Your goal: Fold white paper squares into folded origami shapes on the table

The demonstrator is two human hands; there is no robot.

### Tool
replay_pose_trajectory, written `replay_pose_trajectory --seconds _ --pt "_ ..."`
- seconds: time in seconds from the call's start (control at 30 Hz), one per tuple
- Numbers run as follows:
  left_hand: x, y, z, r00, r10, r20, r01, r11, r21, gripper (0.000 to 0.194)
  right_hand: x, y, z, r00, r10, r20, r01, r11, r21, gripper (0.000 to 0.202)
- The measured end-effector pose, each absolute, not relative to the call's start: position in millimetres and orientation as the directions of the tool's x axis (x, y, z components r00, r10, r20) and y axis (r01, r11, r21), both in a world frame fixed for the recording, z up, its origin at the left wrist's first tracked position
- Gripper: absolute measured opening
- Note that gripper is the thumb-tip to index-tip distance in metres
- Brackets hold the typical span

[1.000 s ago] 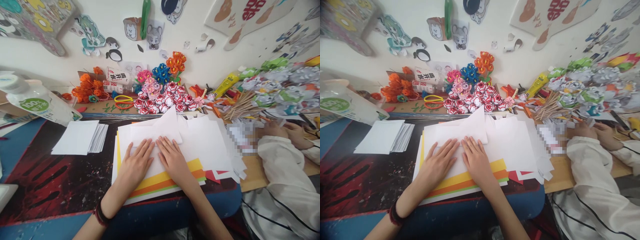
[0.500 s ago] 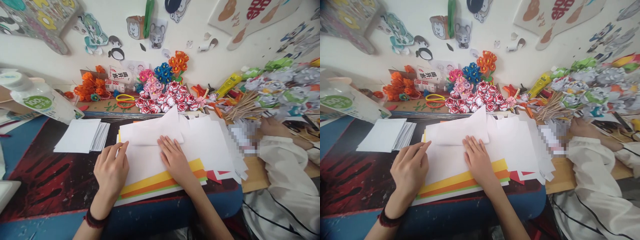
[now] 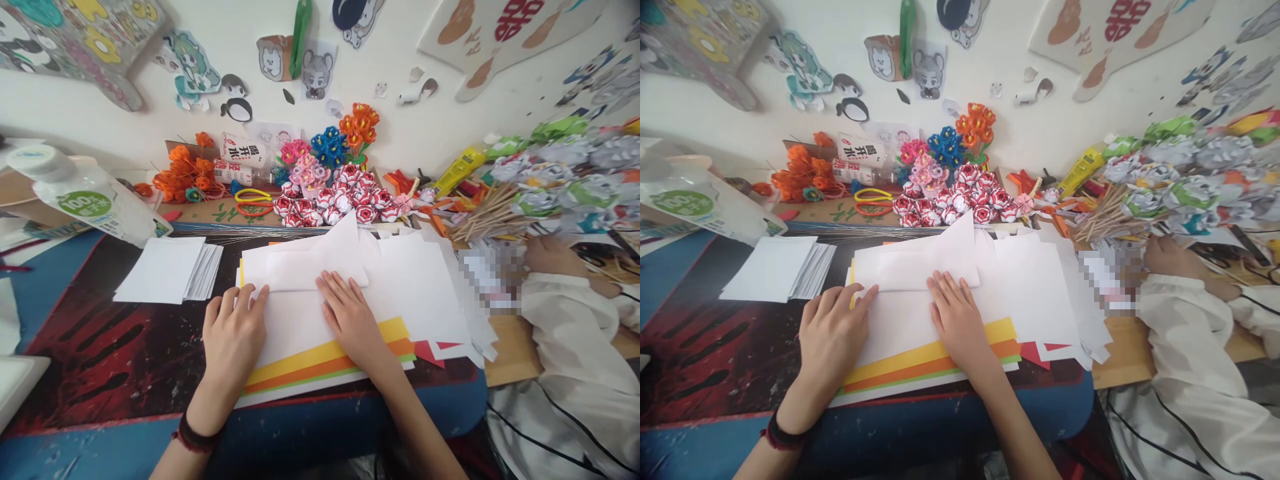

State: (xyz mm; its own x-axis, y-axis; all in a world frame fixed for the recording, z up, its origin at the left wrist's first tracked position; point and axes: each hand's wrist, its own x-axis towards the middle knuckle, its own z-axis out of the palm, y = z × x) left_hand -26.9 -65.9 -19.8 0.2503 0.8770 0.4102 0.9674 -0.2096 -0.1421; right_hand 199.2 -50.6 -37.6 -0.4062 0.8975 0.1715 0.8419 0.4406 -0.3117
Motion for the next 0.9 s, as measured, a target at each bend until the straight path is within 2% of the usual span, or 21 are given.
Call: replay_pose_trajectory --seconds 0.2,0.3,0.37,0.53,0.63,0.77,0.9 --pt "-20.0 -70.3 -16.0 0.324 0.88 0.348 0.929 -0.226 -0.292 0.036 199.3 -50.7 -36.0 -0.403 0.901 0.161 0.845 0.434 -0.313 0.049" --pt "-18.8 -70.0 -16.5 0.372 0.863 0.341 0.908 -0.262 -0.327 0.037 199.6 -50.9 -35.2 -0.405 0.901 0.156 0.844 0.434 -0.316 0.049" --pt "-21.1 -69.2 -17.1 0.364 0.858 0.362 0.919 -0.267 -0.29 0.035 199.9 -51.1 -35.4 -0.407 0.899 0.163 0.84 0.438 -0.321 0.049" --pt "-29.0 -70.5 -12.1 0.186 0.836 0.517 0.982 -0.137 -0.132 0.024 200.8 -52.5 -36.6 -0.41 0.893 0.188 0.831 0.45 -0.327 0.049" --pt "-22.2 -72.3 -7.1 0.216 0.805 0.553 0.975 -0.206 -0.081 0.027 201.1 -53.2 -36.1 -0.414 0.892 0.184 0.832 0.452 -0.322 0.048" --pt "-4.5 -68.3 -11.8 0.396 0.822 0.41 0.902 -0.431 -0.008 0.046 200.6 -53.3 -35.4 -0.412 0.892 0.183 0.833 0.451 -0.32 0.048" --pt "-0.9 -62.6 -24.1 0.448 0.848 0.284 0.873 -0.484 0.066 0.056 200.3 -52.5 -35.6 -0.419 0.891 0.173 0.835 0.453 -0.314 0.048"
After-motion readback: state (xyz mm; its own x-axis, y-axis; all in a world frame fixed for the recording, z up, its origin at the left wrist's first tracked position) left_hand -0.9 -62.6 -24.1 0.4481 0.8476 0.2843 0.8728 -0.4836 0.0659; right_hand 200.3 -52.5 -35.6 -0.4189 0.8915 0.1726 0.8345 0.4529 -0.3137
